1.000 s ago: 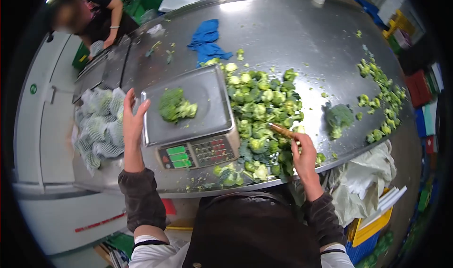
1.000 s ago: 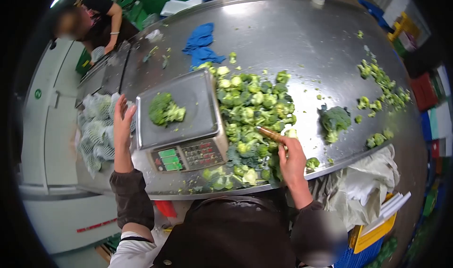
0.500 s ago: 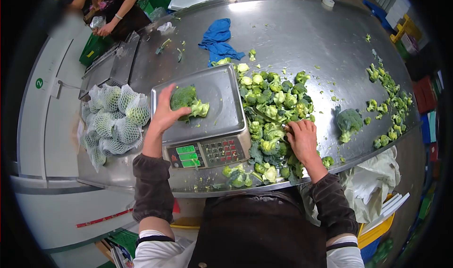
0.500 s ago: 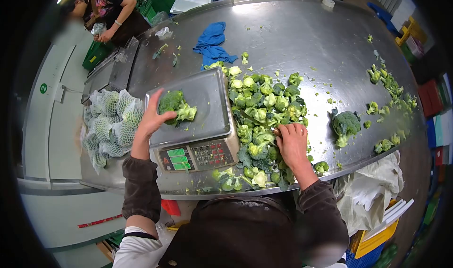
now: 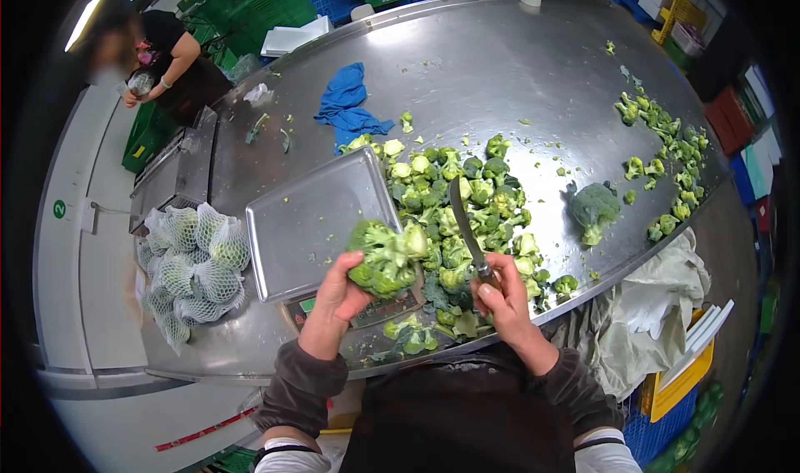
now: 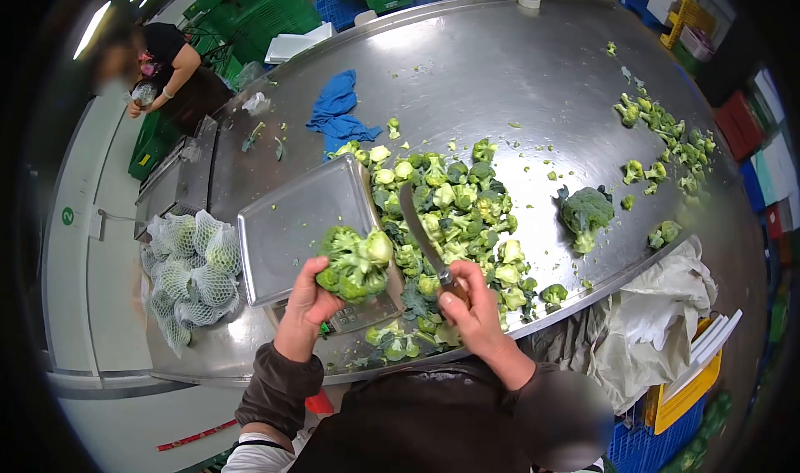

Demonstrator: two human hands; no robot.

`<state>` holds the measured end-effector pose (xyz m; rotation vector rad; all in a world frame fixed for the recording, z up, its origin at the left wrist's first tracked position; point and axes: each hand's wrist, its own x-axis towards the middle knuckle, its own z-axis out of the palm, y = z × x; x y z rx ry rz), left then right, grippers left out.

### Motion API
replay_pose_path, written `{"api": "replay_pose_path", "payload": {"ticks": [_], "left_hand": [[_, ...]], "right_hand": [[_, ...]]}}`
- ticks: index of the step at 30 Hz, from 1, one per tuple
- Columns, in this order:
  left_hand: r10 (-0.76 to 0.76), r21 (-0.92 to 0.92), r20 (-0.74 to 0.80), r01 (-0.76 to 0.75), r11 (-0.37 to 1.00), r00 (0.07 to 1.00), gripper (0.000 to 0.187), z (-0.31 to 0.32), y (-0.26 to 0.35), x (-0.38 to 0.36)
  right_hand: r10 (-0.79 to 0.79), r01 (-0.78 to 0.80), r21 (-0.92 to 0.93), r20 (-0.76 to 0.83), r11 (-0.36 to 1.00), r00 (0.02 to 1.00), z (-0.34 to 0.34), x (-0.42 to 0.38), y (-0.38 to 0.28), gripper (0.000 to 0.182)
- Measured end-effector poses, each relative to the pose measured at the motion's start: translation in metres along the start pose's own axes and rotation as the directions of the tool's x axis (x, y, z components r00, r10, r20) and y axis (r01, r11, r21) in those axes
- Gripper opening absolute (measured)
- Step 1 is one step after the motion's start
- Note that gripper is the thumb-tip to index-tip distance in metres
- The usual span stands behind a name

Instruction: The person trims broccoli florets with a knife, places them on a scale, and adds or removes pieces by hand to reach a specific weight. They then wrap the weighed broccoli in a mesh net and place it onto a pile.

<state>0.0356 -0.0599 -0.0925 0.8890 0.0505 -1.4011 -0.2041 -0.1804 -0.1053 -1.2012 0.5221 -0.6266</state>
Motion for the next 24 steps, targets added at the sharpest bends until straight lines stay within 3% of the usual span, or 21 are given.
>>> {"api": "replay_pose_path", "payload": {"ticks": [2, 4, 8, 10, 12, 13, 14, 15, 16, 18, 21, 24], "left_hand": [[-0.008, 0.028, 0.017, 0.008, 1.000, 1.000, 0.061, 0.016, -0.008, -0.002], [-0.065, -0.012, 0.045, 0.065, 0.998, 0.997, 0.061, 0.028, -0.013, -0.004], [-0.089, -0.033, -0.003, 0.089, 0.996, 0.996, 0.059, 0.041, -0.017, -0.007], [-0.049, 0.022, -0.039, 0.050, 0.999, 0.998, 0.057, 0.034, -0.011, -0.011], [0.059, 0.056, -0.145, -0.051, 0.997, 0.988, 0.057, 0.024, -0.007, -0.012], [0.099, 0.058, -0.219, -0.088, 0.994, 0.971, 0.060, 0.019, -0.005, -0.012], [0.323, 0.327, -0.195, -0.249, 0.912, 0.926, 0.064, 0.016, 0.006, -0.015], [0.524, 0.566, -0.111, -0.380, 0.732, 0.844, 0.068, 0.014, 0.020, -0.020], [0.518, 0.566, -0.114, -0.373, 0.735, 0.848, 0.068, 0.011, 0.028, -0.021], [0.719, 0.891, -0.067, -0.284, 0.356, 0.692, 0.075, 0.006, 0.043, -0.020], [0.784, 0.952, -0.084, -0.183, 0.245, 0.615, 0.076, -0.023, 0.055, -0.008], [0.783, 0.957, -0.170, -0.091, 0.277, 0.598, 0.076, -0.053, 0.056, 0.004]], "right_hand": [[-0.091, 0.093, -0.063, 0.030, 0.994, 0.995, -0.003, -0.001, 0.001, 0.031], [-0.178, 0.218, -0.454, 0.131, 0.864, 0.975, -0.008, 0.000, 0.000, 0.033], [-0.115, 0.135, -0.486, 0.070, 0.863, 0.991, -0.014, -0.005, -0.002, 0.033], [0.019, -0.087, -0.454, -0.153, 0.887, 0.988, -0.024, -0.002, -0.009, 0.033], [-0.010, -0.180, -0.439, -0.398, 0.880, 0.917, -0.054, 0.008, 0.009, 0.034], [-0.050, -0.236, -0.546, -0.457, 0.804, 0.888, -0.068, 0.012, 0.005, 0.035], [-0.096, -0.296, -0.636, -0.507, 0.712, 0.857, -0.083, 0.017, 0.002, 0.035], [-0.101, -0.347, -0.697, -0.515, 0.627, 0.851, -0.102, 0.020, 0.009, 0.036], [-0.104, -0.394, -0.748, -0.521, 0.534, 0.847, -0.121, 0.022, 0.021, 0.036], [-0.220, -0.360, -0.813, -0.496, 0.458, 0.840, -0.147, 0.025, 0.042, 0.035], [-0.228, -0.364, -0.850, -0.468, 0.380, 0.854, -0.163, 0.024, 0.054, 0.034], [-0.234, -0.356, -0.891, -0.423, 0.283, 0.875, -0.160, 0.023, 0.057, 0.035]]}}
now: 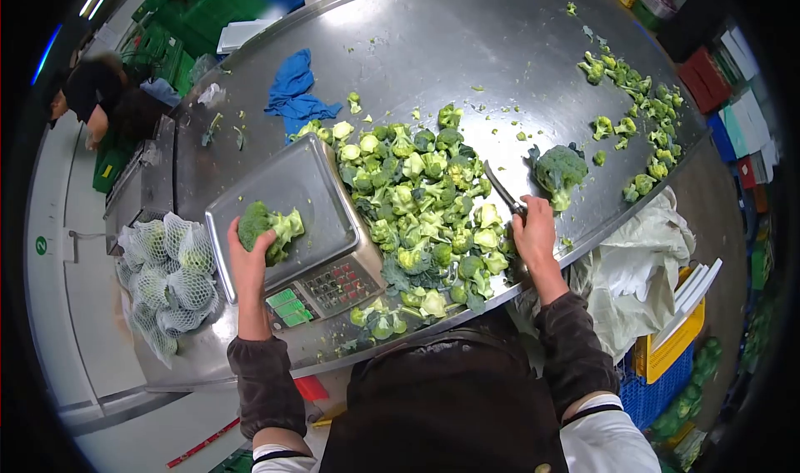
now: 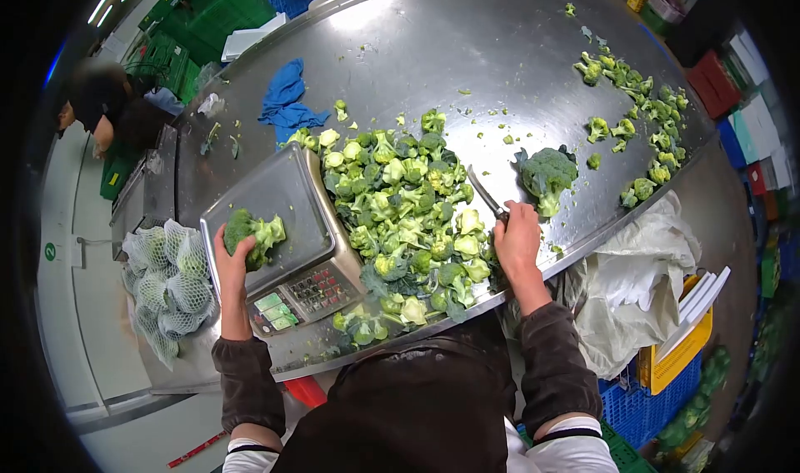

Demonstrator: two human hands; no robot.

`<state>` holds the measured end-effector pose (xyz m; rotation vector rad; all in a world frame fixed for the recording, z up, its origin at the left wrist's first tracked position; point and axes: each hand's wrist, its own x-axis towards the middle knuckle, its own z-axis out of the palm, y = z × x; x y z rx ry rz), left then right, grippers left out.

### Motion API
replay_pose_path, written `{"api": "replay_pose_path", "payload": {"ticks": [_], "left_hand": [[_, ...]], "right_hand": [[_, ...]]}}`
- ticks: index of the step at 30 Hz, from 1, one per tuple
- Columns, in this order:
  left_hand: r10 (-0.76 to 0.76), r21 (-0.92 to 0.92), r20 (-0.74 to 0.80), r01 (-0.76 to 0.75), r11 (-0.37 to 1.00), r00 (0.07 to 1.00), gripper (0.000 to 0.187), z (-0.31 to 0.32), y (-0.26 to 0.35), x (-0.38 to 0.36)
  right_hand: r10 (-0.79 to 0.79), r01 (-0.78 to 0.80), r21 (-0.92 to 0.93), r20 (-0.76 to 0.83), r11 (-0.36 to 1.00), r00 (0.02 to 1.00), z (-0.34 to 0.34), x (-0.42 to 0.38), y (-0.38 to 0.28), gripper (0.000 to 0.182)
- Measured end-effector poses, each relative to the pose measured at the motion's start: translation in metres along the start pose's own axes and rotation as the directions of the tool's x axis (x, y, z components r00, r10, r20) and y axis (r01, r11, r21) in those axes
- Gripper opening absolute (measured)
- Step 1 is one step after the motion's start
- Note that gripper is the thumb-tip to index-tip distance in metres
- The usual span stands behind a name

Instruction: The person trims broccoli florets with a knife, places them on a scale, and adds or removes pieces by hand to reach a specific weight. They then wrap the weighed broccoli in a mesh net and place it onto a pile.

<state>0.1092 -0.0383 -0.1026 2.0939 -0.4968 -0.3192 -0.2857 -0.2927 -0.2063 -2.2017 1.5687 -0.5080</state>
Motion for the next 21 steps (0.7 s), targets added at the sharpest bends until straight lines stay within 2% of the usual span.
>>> {"api": "replay_pose_path", "payload": {"ticks": [2, 4, 6, 8, 9, 10, 11, 12, 13, 14, 15, 16, 17, 18, 19, 20, 21], "left_hand": [[0.037, 0.036, 0.007, -0.037, 0.999, 0.999, 0.078, 0.001, 0.009, -0.007], [0.017, 0.076, 0.008, -0.017, 0.997, 1.000, 0.080, 0.000, 0.014, -0.010], [0.053, 0.111, -0.016, -0.051, 0.993, 0.998, 0.079, 0.001, 0.004, -0.007], [0.089, 0.145, -0.037, -0.082, 0.986, 0.995, 0.078, 0.001, 0.002, -0.008], [0.221, 0.265, -0.112, -0.185, 0.946, 0.969, 0.078, 0.002, 0.006, -0.014], [0.356, 0.389, -0.168, -0.270, 0.881, 0.919, 0.077, 0.002, 0.012, -0.021], [0.355, 0.389, -0.170, -0.268, 0.881, 0.919, 0.077, 0.001, 0.022, -0.030], [0.453, 0.339, -0.134, -0.388, 0.857, 0.882, 0.076, 0.000, 0.038, -0.045], [0.541, 0.285, -0.107, -0.496, 0.820, 0.834, 0.076, 0.001, 0.051, -0.062], [0.521, 0.164, 0.073, -0.526, 0.835, 0.850, 0.077, 0.005, 0.061, -0.076], [0.506, 0.038, 0.249, -0.531, 0.847, 0.826, 0.078, 0.014, 0.070, -0.089], [0.435, -0.020, 0.405, -0.468, 0.883, 0.804, 0.077, 0.030, 0.081, -0.100], [0.363, -0.067, 0.552, -0.394, 0.917, 0.751, 0.075, 0.047, 0.090, -0.111], [0.368, -0.060, 0.597, -0.418, 0.906, 0.713, 0.077, 0.065, 0.090, -0.118], [0.372, -0.053, 0.641, -0.445, 0.894, 0.671, 0.079, 0.080, 0.084, -0.121], [0.373, -0.052, 0.635, -0.444, 0.895, 0.677, 0.079, 0.085, 0.080, -0.122], [0.375, -0.099, 0.615, -0.404, 0.910, 0.694, 0.079, 0.090, 0.076, -0.122]], "right_hand": [[-0.317, 0.312, -0.056, -0.197, 0.948, 0.928, -0.019, -0.008, -0.041, 0.038], [-0.376, 0.370, 0.258, -0.031, 0.892, 0.926, -0.029, -0.021, -0.085, 0.043], [-0.456, 0.338, 0.420, 0.219, 0.842, 0.863, -0.030, -0.043, -0.127, 0.046], [-0.630, 0.562, 0.296, 0.245, 0.772, 0.737, -0.018, -0.056, -0.148, 0.049], [-0.659, 0.622, 0.216, 0.251, 0.752, 0.709, -0.003, -0.060, -0.145, 0.051], [-0.661, 0.623, 0.218, 0.252, 0.751, 0.707, 0.004, -0.059, -0.141, 0.051], [-0.614, 0.537, 0.302, 0.310, 0.787, 0.726, 0.009, -0.056, -0.136, 0.052], [-0.569, 0.441, 0.377, 0.374, 0.815, 0.732, 0.010, -0.053, -0.132, 0.052], [-0.563, 0.417, 0.418, 0.331, 0.807, 0.757, 0.003, -0.051, -0.133, 0.054], [-0.567, 0.420, 0.418, 0.338, 0.805, 0.751, -0.004, -0.050, -0.137, 0.054], [-0.544, 0.314, 0.524, 0.370, 0.792, 0.754, -0.012, -0.048, -0.141, 0.055], [-0.523, 0.198, 0.616, 0.405, 0.762, 0.750, -0.019, -0.046, -0.145, 0.057], [-0.553, 0.192, 0.644, 0.422, 0.740, 0.718, -0.023, -0.044, -0.152, 0.062], [-0.561, 0.198, 0.644, 0.426, 0.739, 0.710, -0.031, -0.043, -0.159, 0.062], [-0.567, 0.100, 0.688, 0.496, 0.719, 0.658, -0.040, -0.041, -0.165, 0.063], [-0.573, -0.003, 0.718, 0.558, 0.696, 0.600, -0.044, -0.038, -0.169, 0.064], [-0.627, -0.011, 0.803, 0.473, 0.595, 0.618, -0.038, -0.034, -0.157, 0.063]]}}
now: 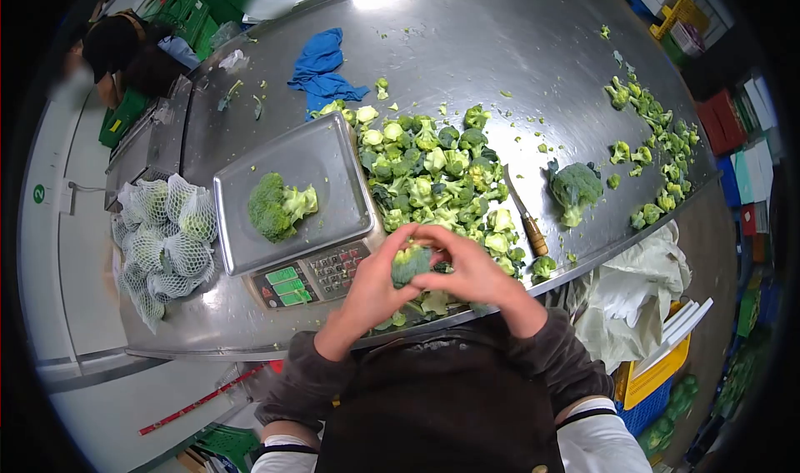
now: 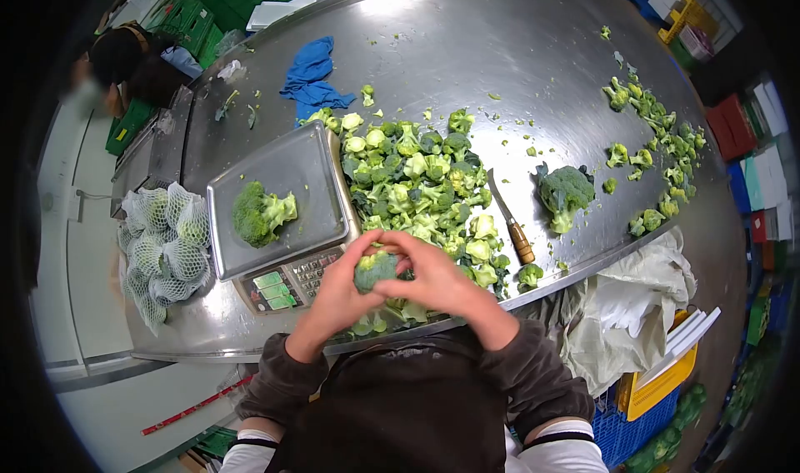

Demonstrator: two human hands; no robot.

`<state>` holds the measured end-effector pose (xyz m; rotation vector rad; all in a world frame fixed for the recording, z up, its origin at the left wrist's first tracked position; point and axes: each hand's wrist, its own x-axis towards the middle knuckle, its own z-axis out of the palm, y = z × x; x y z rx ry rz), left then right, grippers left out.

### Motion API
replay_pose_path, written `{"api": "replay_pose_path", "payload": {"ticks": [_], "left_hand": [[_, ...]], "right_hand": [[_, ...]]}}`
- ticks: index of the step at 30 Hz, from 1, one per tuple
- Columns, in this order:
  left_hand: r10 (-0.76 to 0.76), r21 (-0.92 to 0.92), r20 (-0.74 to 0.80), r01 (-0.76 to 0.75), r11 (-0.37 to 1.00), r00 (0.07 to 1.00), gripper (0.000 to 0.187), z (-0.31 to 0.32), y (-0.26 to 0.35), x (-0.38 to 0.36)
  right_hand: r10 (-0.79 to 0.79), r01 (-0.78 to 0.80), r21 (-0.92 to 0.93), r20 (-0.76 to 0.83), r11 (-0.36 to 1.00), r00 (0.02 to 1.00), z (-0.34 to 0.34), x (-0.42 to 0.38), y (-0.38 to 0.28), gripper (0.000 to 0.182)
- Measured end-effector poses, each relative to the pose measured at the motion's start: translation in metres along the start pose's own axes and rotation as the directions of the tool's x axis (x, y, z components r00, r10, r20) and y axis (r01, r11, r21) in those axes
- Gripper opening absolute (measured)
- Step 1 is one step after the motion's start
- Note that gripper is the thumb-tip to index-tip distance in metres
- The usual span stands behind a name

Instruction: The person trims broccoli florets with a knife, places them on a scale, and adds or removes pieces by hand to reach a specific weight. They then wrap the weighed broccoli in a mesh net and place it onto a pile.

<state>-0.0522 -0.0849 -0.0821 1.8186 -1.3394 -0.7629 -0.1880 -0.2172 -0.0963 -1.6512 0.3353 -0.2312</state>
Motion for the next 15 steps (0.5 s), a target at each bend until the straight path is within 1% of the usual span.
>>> {"api": "replay_pose_path", "payload": {"ticks": [1, 2, 3, 4, 5, 6, 7, 9, 10, 12, 13, 15], "left_hand": [[-0.003, -0.063, -0.023, 0.001, 0.998, 1.000, 0.079, 0.004, -0.006, 0.001], [-0.125, -0.357, 0.049, 0.134, 0.924, 0.991, 0.067, 0.008, -0.019, -0.002], [-0.125, -0.355, 0.049, 0.134, 0.925, 0.991, 0.067, 0.008, -0.015, -0.003], [-0.258, -0.669, 0.098, 0.256, 0.698, 0.961, 0.059, 0.006, -0.009, -0.004], [-0.354, -0.875, 0.195, 0.325, 0.358, 0.915, 0.051, 0.005, -0.006, -0.004], [-0.346, -0.901, 0.171, 0.288, 0.323, 0.923, 0.042, 0.007, -0.007, -0.006], [-0.346, -0.901, 0.173, 0.290, 0.323, 0.922, 0.042, 0.009, -0.008, -0.006], [-0.348, -0.945, 0.225, 0.291, 0.151, 0.910, 0.043, 0.011, -0.009, -0.006], [-0.344, -0.942, 0.230, 0.297, 0.156, 0.910, 0.043, 0.013, -0.012, -0.006], [-0.351, -0.963, 0.243, 0.269, 0.027, 0.904, 0.045, 0.019, -0.022, -0.008], [-0.351, -0.961, 0.248, 0.275, 0.029, 0.903, 0.045, 0.022, -0.025, -0.009], [-0.393, -0.977, 0.214, 0.186, -0.108, 0.895, 0.048, 0.026, -0.030, -0.010]], "right_hand": [[0.119, -0.114, 0.279, 0.001, 0.953, 0.993, -0.009, -0.002, 0.009, 0.060], [0.165, -0.130, 0.240, -0.132, 0.962, 0.977, -0.023, -0.006, 0.011, 0.056], [0.121, -0.148, -0.052, -0.349, 0.988, 0.929, -0.038, -0.011, 0.029, 0.051], [0.239, -0.403, -0.204, -0.542, 0.892, 0.805, -0.053, -0.017, 0.023, 0.044], [-0.128, -0.395, -0.574, -0.666, 0.717, 0.735, -0.069, -0.031, 0.075, 0.048], [-0.157, -0.490, -0.672, -0.663, 0.556, 0.732, -0.082, -0.042, 0.077, 0.052], [-0.192, -0.526, -0.677, -0.689, 0.515, 0.698, -0.091, -0.051, 0.091, 0.054], [0.055, -0.664, -0.617, -0.713, 0.422, 0.699, -0.101, -0.066, 0.107, 0.048], [0.056, -0.669, -0.610, -0.719, 0.425, 0.692, -0.103, -0.069, 0.113, 0.048], [0.173, -0.641, -0.586, -0.656, 0.496, 0.735, -0.105, -0.072, 0.118, 0.036], [0.177, -0.644, -0.580, -0.660, 0.498, 0.731, -0.103, -0.073, 0.116, 0.036], [0.082, -0.598, -0.422, -0.768, 0.681, 0.636, -0.095, -0.071, 0.102, 0.028]]}}
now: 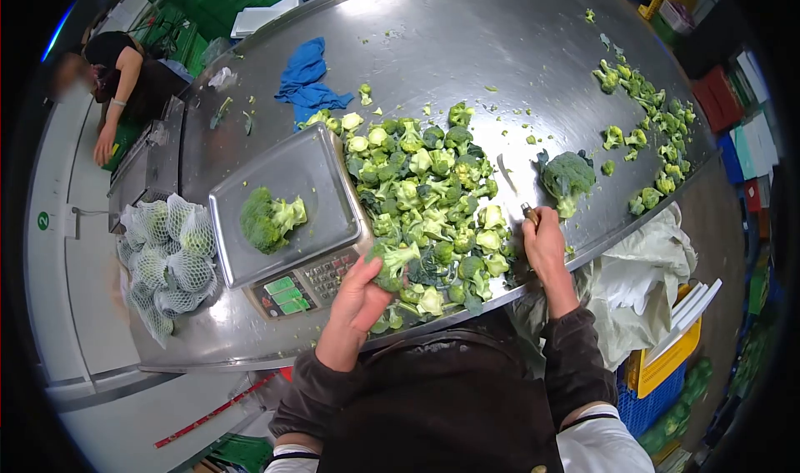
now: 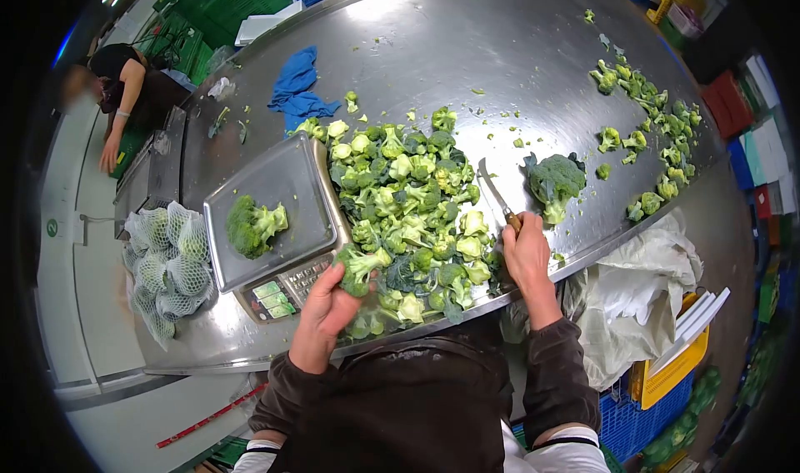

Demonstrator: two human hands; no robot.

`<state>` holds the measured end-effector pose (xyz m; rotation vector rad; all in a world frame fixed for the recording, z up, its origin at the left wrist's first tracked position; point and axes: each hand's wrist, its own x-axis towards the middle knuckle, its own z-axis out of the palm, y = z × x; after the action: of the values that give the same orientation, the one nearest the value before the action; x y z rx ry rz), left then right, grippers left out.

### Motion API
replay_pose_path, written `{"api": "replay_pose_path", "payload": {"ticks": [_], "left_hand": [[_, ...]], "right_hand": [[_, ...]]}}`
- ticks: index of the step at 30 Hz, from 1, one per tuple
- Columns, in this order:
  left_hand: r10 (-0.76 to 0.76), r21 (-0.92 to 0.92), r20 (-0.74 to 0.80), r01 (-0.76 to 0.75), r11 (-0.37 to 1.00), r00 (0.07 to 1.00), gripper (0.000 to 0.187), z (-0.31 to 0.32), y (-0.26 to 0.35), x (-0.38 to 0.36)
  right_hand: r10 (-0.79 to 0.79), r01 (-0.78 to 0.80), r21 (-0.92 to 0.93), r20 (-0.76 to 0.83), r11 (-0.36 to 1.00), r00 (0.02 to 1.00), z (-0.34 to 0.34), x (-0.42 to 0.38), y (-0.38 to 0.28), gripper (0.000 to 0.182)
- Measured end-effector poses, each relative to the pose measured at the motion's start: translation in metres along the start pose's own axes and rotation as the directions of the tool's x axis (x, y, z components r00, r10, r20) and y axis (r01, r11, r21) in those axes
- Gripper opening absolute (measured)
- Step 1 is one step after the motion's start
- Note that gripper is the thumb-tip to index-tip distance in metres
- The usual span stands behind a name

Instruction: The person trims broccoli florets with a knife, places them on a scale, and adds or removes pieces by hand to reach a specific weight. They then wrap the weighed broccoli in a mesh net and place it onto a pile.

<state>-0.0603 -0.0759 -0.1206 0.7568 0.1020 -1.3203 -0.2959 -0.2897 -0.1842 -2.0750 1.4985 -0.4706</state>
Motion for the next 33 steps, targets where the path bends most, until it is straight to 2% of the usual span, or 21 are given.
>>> {"api": "replay_pose_path", "payload": {"ticks": [1, 3, 4, 5, 6, 7, 8, 10, 14, 16, 21, 25, 27, 33], "left_hand": [[-0.002, 0.003, -0.002, 0.002, 1.000, 1.000, 0.048, 0.003, 0.000, 0.000], [0.084, 0.070, 0.033, -0.086, 0.994, 0.996, 0.047, 0.013, -0.002, 0.000], [0.080, 0.072, 0.037, -0.083, 0.994, 0.996, 0.047, 0.016, -0.004, 0.001], [0.103, 0.107, 0.013, -0.104, 0.989, 0.995, 0.049, 0.019, -0.007, 0.002], [0.128, 0.143, -0.009, -0.126, 0.982, 0.992, 0.051, 0.022, -0.009, 0.004], [0.126, 0.145, -0.005, -0.124, 0.982, 0.992, 0.051, 0.024, -0.011, 0.004], [0.187, 0.174, -0.027, -0.179, 0.968, 0.982, 0.052, 0.025, -0.013, 0.002], [0.247, 0.205, -0.047, -0.233, 0.951, 0.968, 0.054, 0.032, -0.014, -0.001], [0.282, 0.238, -0.023, -0.268, 0.933, 0.959, 0.058, 0.037, -0.013, -0.008], [0.287, 0.258, -0.025, -0.271, 0.927, 0.958, 0.058, 0.037, -0.015, -0.011], [0.349, 0.251, -0.033, -0.331, 0.910, 0.936, 0.059, 0.042, -0.017, -0.020], [0.358, 0.286, -0.018, -0.338, 0.896, 0.933, 0.058, 0.045, -0.013, -0.021], [0.318, 0.259, -0.049, -0.295, 0.920, 0.947, 0.057, 0.043, -0.015, -0.024], [0.309, 0.232, -0.034, -0.293, 0.928, 0.951, 0.050, 0.045, -0.021, -0.026]], "right_hand": [[0.030, -0.032, 0.056, 0.046, 0.998, 0.999, -0.012, -0.004, -0.018, 0.028], [0.030, -0.063, 0.231, 0.143, 0.971, 0.989, -0.017, -0.020, -0.046, 0.035], [0.008, -0.078, 0.265, 0.254, 0.961, 0.967, -0.030, -0.033, -0.075, 0.038], [-0.121, 0.030, 0.328, 0.261, 0.944, 0.958, -0.026, -0.047, -0.087, 0.038], [-0.172, 0.008, 0.396, 0.379, 0.918, 0.909, -0.033, -0.057, -0.106, 0.036], [-0.284, 0.129, 0.401, 0.357, 0.907, 0.890, -0.031, -0.066, -0.116, 0.032], [-0.382, 0.230, 0.418, 0.328, 0.879, 0.864, -0.026, -0.071, -0.119, 0.028], [-0.416, 0.264, 0.444, 0.288, 0.856, 0.863, -0.021, -0.076, -0.125, 0.024], [-0.427, 0.276, 0.414, 0.333, 0.867, 0.841, -0.022, -0.073, -0.127, 0.022], [-0.406, 0.235, 0.412, 0.400, 0.880, 0.822, -0.026, -0.073, -0.131, 0.021], [-0.438, 0.224, 0.475, 0.407, 0.851, 0.802, -0.032, -0.071, -0.135, 0.021], [-0.434, 0.199, 0.489, 0.431, 0.849, 0.791, -0.032, -0.070, -0.136, 0.021], [-0.419, 0.177, 0.488, 0.449, 0.855, 0.789, -0.031, -0.070, -0.134, 0.021], [-0.413, 0.163, 0.486, 0.467, 0.859, 0.782, -0.028, -0.070, -0.123, 0.022]]}}
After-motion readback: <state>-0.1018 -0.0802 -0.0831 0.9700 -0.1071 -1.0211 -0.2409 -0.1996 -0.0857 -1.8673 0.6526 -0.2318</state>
